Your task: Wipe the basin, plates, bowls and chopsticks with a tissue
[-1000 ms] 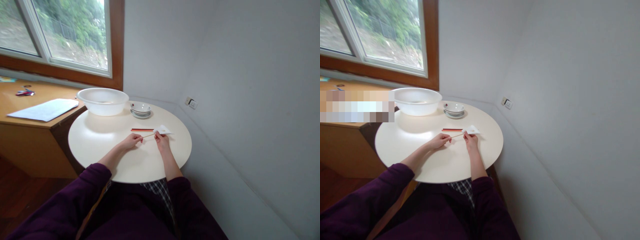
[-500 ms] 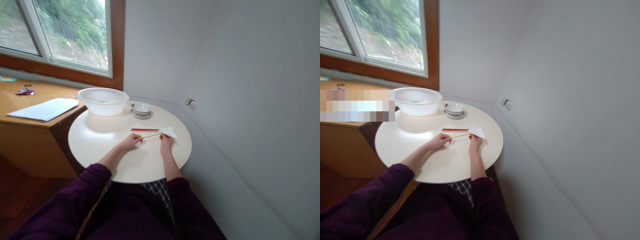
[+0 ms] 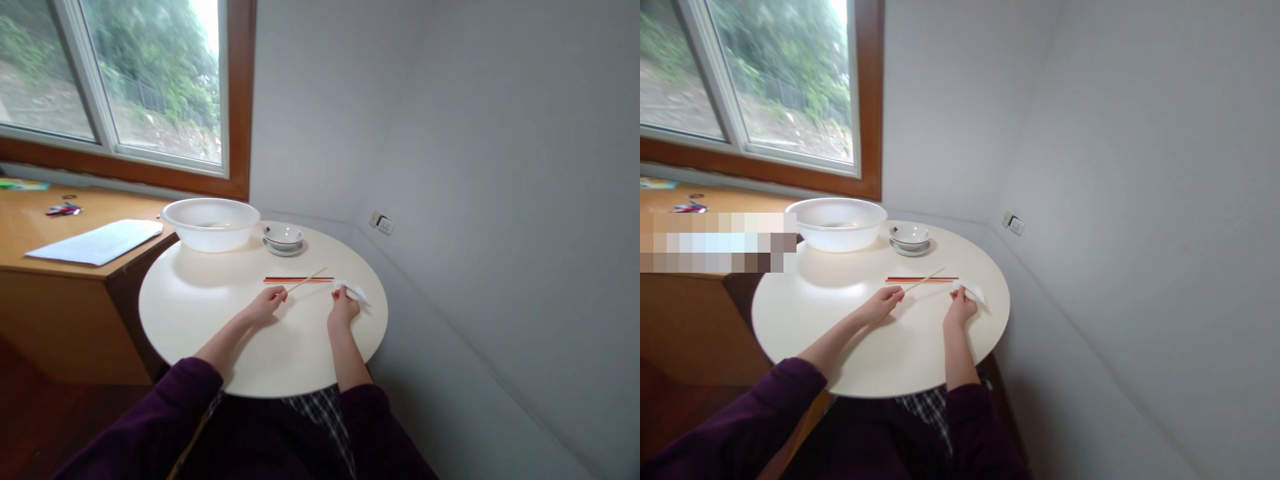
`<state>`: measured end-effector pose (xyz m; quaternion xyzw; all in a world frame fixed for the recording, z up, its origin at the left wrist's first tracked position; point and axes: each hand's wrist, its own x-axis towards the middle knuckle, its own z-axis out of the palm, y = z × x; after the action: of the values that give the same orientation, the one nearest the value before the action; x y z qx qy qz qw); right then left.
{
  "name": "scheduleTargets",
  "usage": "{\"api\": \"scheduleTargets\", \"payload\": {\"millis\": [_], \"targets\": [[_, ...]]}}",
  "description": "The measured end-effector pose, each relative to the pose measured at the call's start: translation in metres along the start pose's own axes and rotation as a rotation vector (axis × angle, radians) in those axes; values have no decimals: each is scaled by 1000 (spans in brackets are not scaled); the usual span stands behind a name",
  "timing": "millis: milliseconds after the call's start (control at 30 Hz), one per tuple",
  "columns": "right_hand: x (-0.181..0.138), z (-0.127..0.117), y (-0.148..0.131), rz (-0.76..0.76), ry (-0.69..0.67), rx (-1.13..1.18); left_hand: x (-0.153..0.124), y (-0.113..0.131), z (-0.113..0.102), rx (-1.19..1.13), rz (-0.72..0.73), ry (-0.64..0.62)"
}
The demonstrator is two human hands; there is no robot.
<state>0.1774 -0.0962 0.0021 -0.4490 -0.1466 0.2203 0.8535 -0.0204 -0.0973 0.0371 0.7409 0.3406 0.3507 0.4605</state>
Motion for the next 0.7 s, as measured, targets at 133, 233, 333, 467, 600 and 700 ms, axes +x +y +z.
{"api": "scheduleTargets", "payload": {"millis": [133, 233, 333, 467, 600, 700], "targets": [[-5, 2, 0, 91, -86, 4, 4, -2, -1, -98, 28, 54], [-11, 5, 1, 166, -191, -12, 6, -4, 0, -234, 27, 67], [-17, 7, -2, 221, -305, -33, 7, -6, 0, -350, -4, 76], [-31, 9, -5, 291, -531, -115, 6, -6, 1, -453, -13, 72], [-50, 15, -4, 335, -824, -288, 7, -6, 3, -385, 43, 81], [-54, 18, -2, 276, -930, -420, 8, -7, 5, -326, 57, 80]]}}
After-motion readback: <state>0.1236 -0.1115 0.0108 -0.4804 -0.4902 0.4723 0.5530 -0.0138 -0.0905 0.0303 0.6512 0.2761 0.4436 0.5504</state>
